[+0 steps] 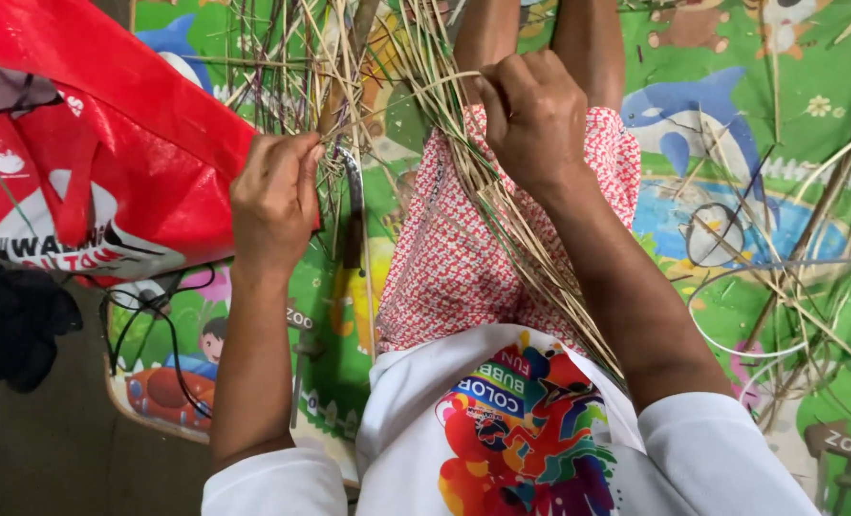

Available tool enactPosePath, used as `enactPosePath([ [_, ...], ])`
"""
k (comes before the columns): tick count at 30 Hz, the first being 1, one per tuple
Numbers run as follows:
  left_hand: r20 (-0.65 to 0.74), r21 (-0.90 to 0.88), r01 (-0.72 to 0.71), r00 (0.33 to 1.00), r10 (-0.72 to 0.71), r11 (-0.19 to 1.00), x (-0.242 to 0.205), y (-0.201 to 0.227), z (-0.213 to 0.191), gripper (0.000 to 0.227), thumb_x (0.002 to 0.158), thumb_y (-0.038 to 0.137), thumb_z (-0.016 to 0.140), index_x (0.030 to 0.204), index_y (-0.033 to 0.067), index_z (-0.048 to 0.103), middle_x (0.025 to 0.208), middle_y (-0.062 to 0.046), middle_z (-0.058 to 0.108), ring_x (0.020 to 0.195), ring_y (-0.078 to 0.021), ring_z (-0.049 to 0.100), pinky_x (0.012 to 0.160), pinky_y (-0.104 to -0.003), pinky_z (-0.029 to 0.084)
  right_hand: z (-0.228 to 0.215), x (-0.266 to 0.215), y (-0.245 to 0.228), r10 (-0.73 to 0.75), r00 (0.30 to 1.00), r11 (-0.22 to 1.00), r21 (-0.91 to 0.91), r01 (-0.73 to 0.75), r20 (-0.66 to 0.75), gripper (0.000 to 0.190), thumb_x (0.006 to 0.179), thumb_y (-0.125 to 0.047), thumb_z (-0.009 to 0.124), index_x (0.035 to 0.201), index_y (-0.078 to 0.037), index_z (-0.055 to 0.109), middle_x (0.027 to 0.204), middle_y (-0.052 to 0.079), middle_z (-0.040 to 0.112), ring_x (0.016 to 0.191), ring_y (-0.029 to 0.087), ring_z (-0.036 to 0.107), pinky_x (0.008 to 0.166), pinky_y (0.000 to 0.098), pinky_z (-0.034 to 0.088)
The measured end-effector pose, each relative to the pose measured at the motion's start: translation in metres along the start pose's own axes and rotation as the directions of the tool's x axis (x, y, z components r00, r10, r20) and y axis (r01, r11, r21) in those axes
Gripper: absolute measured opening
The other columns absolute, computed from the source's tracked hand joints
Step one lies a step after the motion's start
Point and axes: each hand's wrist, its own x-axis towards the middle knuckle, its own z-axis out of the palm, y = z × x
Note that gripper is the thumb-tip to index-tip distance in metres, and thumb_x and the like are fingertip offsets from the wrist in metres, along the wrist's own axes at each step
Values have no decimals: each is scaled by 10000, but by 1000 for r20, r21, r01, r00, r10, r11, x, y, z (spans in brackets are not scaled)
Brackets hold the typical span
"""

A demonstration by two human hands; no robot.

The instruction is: Bundling and weaving thin wooden sticks together using a green cord to shape a handle.

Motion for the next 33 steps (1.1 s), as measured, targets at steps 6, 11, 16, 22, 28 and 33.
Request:
enactPosePath([
  [6, 2, 114, -41, 999, 41, 993, 8, -11, -13, 84, 1009, -112, 659, 1053, -41, 667, 949, -148, 568, 706, -271, 527, 595, -424, 464, -4, -13, 54, 87, 996, 988, -124, -89, -23, 94, 929, 22, 754, 1000, -17, 707, 863, 109, 682, 657, 258, 615, 608, 387, 518],
  [11, -104, 239, -8, 994, 34, 971, 17, -61, -31, 125, 1037, -156, 750, 1039, -75, 655, 1011, -161, 565, 703, -239, 511, 557, -372, 452, -24, -39, 154, 365, 927, 930, 73, -359, -90, 190, 953, 96, 780, 876, 23, 622, 758, 79, 615, 621, 168, 496, 564, 314, 469],
  [16, -280, 155, 64, 960, -18, 986, 29, -125, 38, 60, 1001, -93, 701, 997, -34, 690, 908, -99, 604, 706, -192, 521, 578, -328, 438, -47, -47, 149, 640, 444, 22, 563, -826, 627, 118, 1113, -164, 616, 997, -179, 609, 729, -26, 584, 470, 20, 396, 396, 176, 265],
  [22, 340, -5, 861, 480, -809, 508, -53, -196, 158, 695, 991, 137, 666, 1556, -19, 292, 1297, -175, 572, 1118, -286, 630, 972, -375, 567, -45, -71, 172, 672, 576, -272, 878, -394, 466, 112, 1079, -209, 652, 1083, -104, 690, 827, 10, 671, 686, 113, 678, 556, 173, 519],
  [28, 675, 164, 924, 150, -722, 345, -153, -179, 190, 256, 892, -51, 569, 993, 58, 777, 860, -65, 733, 625, -151, 604, 617, -302, 517, -46, -54, 147, 733, 637, 525, 794, -306, -238, 232, 1083, -265, 646, 1099, -36, 615, 938, 134, 673, 765, 236, 689, 668, 341, 570],
  [33, 646, 223, 773, 340, -684, 594, -203, -151, 172, 326, 815, -46, 534, 951, 74, 805, 1006, -158, 759, 882, -364, 709, 861, -459, 550, -4, -48, 79, 124, 976, 983, 154, -97, -178, 102, 969, 167, 600, 958, 74, 641, 950, 190, 698, 786, 268, 593, 712, 381, 506],
])
